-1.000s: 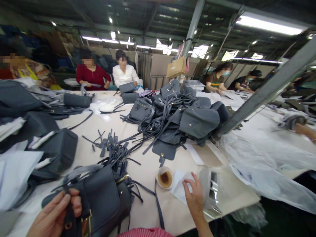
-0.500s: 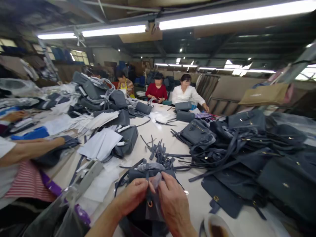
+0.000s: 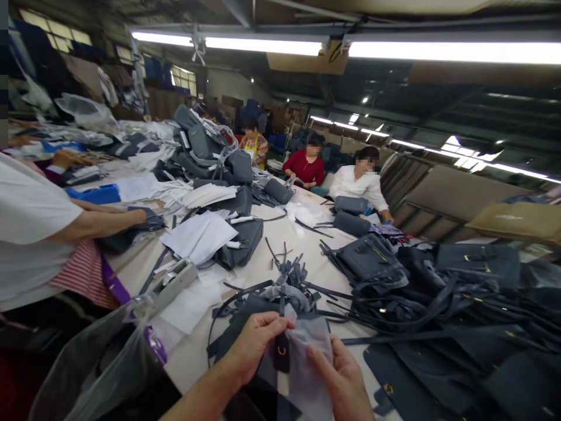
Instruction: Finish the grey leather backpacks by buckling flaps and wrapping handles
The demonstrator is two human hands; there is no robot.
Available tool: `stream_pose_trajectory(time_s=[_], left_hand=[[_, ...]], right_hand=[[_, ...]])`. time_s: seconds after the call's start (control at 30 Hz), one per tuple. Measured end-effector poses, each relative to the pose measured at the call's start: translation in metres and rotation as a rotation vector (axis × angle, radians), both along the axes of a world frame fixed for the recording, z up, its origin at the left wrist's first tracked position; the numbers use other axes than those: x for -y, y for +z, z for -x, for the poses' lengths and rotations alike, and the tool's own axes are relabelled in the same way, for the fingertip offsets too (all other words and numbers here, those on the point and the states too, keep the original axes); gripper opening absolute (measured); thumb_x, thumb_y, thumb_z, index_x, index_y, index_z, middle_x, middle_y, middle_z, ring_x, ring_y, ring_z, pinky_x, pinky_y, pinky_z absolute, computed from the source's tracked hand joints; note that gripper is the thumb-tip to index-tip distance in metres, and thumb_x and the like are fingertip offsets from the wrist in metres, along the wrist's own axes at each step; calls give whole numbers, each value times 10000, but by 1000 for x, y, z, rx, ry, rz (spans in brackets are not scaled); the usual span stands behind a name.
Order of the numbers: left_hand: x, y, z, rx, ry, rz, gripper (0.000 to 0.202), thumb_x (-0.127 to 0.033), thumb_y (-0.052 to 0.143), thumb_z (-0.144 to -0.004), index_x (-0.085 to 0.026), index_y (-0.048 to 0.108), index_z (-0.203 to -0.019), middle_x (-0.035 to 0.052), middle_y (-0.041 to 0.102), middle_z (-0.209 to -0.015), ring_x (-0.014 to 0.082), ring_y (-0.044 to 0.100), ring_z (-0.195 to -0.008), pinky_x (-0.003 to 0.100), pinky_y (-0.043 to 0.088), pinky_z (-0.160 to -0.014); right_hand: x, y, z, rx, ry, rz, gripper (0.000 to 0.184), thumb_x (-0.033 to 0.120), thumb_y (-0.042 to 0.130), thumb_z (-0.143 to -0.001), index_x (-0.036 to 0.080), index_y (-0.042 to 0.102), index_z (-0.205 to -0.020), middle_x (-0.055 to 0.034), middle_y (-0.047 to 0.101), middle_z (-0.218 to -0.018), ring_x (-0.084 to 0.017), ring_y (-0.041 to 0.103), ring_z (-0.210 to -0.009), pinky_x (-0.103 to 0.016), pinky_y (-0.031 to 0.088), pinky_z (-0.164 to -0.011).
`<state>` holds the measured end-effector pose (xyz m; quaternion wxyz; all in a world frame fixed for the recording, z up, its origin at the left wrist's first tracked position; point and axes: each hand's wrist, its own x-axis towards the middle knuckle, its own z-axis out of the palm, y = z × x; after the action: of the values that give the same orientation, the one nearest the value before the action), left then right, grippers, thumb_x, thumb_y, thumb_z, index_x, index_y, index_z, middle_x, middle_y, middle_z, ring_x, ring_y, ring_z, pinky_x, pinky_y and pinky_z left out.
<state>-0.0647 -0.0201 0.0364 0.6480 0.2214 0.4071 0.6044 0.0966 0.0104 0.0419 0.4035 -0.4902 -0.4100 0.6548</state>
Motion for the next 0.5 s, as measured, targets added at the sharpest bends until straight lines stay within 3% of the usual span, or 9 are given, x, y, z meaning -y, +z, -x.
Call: stream_pose_trajectory(time_s=[0.07,0.2,0.27,0.37,0.5], left_hand=[[4,5,4,-122,21,1,374,-505,746,-665,-144,748,-763,14,605,-699,152,515,-673,258,380,-649],[13,15,14,-392,17,17,366,-498,677,-700,-141,739,-745,3,541,-717,133,456,-640,245,346,-595],[16,17,16,-498,1,0,317,-450,660,-707,-144,685,-627,-9,490,-678,130,443,-620,250,343,-588],[19,18,17,-708,95,-63,334,-354,636,-721,-160,553,-462,-18,425,-653,136,447,-640,255,349,-605],[20,16,16,-554,130,15,165,-313,644,-645,-152,676,-629,-10,495,-677,134,454,-594,257,339,-538]], right_hand=[[-1,5,3,-49,28,59,478,460,846,-558,193,644,-900,-33,747,-739,-249,692,-634,-297,523,-510],[-5,8,7,-86,63,84,516,435,840,-573,195,662,-994,-47,763,-811,-280,711,-730,-336,556,-586],[-8,6,8,-73,105,81,571,404,855,-562,197,655,-1056,-46,765,-819,-269,709,-727,-344,559,-616],[-10,5,11,-66,141,69,595,366,870,-550,193,664,-1080,-46,768,-825,-237,699,-688,-331,555,-628],[-6,7,16,-173,155,202,432,379,872,-545,180,732,-902,-53,771,-796,-219,694,-664,-309,553,-622]])
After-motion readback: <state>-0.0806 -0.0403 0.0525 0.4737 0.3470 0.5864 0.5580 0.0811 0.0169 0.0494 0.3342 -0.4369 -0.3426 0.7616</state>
